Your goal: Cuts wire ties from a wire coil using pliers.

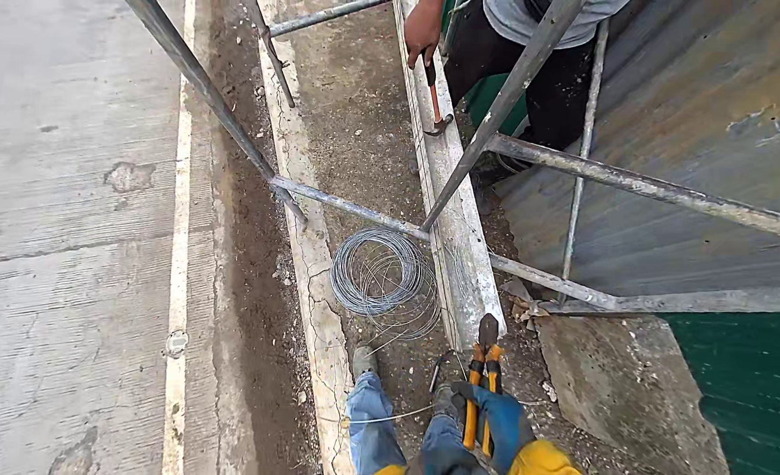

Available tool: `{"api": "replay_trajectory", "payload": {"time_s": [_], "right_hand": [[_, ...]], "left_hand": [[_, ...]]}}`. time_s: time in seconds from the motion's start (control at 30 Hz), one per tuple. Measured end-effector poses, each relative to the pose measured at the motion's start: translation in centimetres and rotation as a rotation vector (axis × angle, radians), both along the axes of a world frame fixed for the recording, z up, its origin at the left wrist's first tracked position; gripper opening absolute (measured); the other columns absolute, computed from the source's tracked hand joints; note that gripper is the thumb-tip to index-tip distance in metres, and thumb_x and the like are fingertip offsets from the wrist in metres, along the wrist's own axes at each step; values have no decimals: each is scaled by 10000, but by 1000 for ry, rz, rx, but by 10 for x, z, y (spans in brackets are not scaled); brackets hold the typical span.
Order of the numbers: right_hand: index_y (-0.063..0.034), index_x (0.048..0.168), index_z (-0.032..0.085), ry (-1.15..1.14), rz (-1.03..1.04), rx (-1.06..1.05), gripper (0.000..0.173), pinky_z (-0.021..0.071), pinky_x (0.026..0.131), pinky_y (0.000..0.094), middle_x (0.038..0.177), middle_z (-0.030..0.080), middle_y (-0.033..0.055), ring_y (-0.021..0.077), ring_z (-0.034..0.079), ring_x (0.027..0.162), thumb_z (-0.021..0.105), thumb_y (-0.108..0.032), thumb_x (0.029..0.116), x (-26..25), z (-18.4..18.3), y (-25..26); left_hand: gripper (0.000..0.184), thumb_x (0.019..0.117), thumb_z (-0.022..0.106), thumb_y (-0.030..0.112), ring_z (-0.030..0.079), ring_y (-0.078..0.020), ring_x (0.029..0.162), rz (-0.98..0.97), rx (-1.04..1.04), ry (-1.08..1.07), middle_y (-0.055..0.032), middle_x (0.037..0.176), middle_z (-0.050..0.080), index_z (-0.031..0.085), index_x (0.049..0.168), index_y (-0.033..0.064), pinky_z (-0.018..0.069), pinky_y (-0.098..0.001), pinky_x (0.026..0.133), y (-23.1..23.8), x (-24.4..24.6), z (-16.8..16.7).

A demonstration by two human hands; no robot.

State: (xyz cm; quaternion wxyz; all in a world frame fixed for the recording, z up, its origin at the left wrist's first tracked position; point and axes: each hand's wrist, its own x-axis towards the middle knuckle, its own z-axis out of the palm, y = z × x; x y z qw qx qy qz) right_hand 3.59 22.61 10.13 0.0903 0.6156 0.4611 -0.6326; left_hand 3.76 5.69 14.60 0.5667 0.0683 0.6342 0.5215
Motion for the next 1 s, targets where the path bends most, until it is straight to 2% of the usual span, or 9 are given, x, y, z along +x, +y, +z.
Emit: {"api": "replay_trajectory", "payload": {"time_s": [0.07, 0.17, 0.37, 0.43, 0.53, 0.7, 0.77, 0.87, 1.0], "right_hand": [[55, 1094, 577, 16, -3, -17, 211, 583, 517, 370, 728, 683, 160, 235, 675, 578, 683, -58, 950, -3, 9, -10], [55, 1071, 574, 42, -8, -28, 194, 587, 523, 346, 712, 676, 144, 214, 667, 569, 686, -39, 943, 0, 21, -22], [41, 1019, 571, 52, -98, -31, 109, 563, 481, 336, 672, 638, 122, 192, 633, 528, 631, -13, 946, -3, 35, -23], [52, 1046, 568, 89, -91, -121, 114, 577, 507, 345, 717, 670, 153, 213, 663, 570, 601, 5, 948, 3, 35, -18], [47, 1118, 548, 77, 44, -217, 165, 580, 520, 337, 764, 698, 161, 220, 680, 590, 580, 15, 959, 16, 39, -11], [37, 1126, 578, 96, -33, -297, 166, 590, 539, 346, 785, 700, 166, 222, 680, 608, 599, -31, 976, 26, 33, -7], [37, 1124, 586, 104, -62, -293, 177, 580, 526, 354, 768, 691, 170, 226, 664, 586, 614, -47, 971, 29, 27, -3], [41, 1160, 580, 88, 17, -217, 249, 581, 518, 349, 775, 697, 165, 228, 674, 587, 659, -50, 943, 34, 16, 5], [29, 1198, 575, 42, 168, -190, 287, 586, 536, 360, 825, 726, 184, 252, 704, 622, 684, -98, 965, 26, 1, 9]], "left_hand": [[517, 974, 601, 112, 649, -248, 1187, 362, -35, -44, -199, 1362, 618, 501, 1465, -13, 531, -426, 1027, 10, 2, -58], [776, 874, 623, -3, 651, -249, 1179, 538, 388, -99, -200, 1415, 579, 306, 1582, 10, 571, -408, 962, 19, -22, -88], [445, 1076, 441, 187, 636, -253, 1174, 364, 591, -314, -169, 1357, 622, 500, 1481, 11, 532, -440, 1012, 3, -46, -75], [513, 1076, 479, 381, 686, -248, 1107, 504, 573, -326, -157, 1230, 700, 601, 1333, -46, 563, -445, 981, 2, -40, -82], [467, 1070, 431, 332, 714, -231, 1009, 579, 532, -284, -131, 1092, 737, 641, 1146, -78, 593, -445, 917, 3, -35, -87], [691, 1015, 533, 562, 674, -304, 1083, 540, 609, -364, -230, 1274, 654, 581, 1348, -41, 569, -459, 938, -2, -20, -80], [691, 1017, 560, 522, 639, -389, 1186, 592, 645, -403, -292, 1364, 591, 536, 1391, -58, 538, -525, 1010, -2, -16, -75], [474, 1042, 557, 373, 676, -420, 1141, 797, 458, -456, -295, 1233, 669, 623, 1130, -87, 574, -557, 970, -2, -12, -61], [476, 1021, 555, 452, 692, -412, 1122, 819, 350, -477, -278, 1224, 687, 666, 1013, -11, 601, -501, 901, -18, -9, -54]]}}
